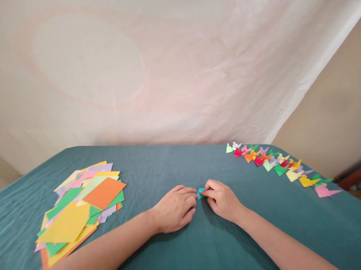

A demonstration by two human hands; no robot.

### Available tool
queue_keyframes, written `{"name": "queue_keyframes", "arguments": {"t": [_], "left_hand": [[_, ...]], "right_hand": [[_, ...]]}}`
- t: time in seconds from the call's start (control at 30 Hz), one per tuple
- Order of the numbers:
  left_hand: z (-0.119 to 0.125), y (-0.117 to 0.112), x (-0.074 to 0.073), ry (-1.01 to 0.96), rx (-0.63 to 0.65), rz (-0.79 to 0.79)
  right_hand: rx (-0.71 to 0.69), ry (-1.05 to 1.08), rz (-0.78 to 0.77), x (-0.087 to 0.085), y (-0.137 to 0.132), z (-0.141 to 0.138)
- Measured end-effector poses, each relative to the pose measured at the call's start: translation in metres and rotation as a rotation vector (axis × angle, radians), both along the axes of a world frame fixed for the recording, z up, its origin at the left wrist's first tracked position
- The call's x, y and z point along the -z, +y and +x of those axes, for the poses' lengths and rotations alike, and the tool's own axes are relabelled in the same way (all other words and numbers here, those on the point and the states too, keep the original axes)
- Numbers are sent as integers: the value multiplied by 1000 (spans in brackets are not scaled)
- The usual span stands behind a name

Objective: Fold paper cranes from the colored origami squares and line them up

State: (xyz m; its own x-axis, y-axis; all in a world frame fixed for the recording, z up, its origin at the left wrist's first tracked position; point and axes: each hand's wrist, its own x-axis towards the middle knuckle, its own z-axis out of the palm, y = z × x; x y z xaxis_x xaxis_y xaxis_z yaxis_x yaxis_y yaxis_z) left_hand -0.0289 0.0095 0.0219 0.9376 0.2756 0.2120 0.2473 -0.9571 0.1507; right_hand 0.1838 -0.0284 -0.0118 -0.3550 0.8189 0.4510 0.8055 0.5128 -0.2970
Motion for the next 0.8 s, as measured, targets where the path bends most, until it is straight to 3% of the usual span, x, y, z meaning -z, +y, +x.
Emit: {"name": "queue_keyframes", "arguments": {"t": [0.2, 0.4, 0.6, 0.7, 0.73, 0.8], "left_hand": [[1, 0, 0, -25, -4, -28], [1, -1, 2, -58, -5, -64], [-3, 7, 6, -193, -150, -52], [-1, 22, 8, -225, -218, -24], [1, 28, 7, -213, -220, -7], [8, 39, 3, -180, -219, 36]], "right_hand": [[49, 324, -86, 3, 5, 6], [100, 392, -76, 4, 8, 7], [7, 442, -117, -29, -11, -20], [-170, 477, -313, -41, -32, -63], [-251, 471, -437, -41, -40, -82], [-509, 434, -833, -38, -59, -123]]}}
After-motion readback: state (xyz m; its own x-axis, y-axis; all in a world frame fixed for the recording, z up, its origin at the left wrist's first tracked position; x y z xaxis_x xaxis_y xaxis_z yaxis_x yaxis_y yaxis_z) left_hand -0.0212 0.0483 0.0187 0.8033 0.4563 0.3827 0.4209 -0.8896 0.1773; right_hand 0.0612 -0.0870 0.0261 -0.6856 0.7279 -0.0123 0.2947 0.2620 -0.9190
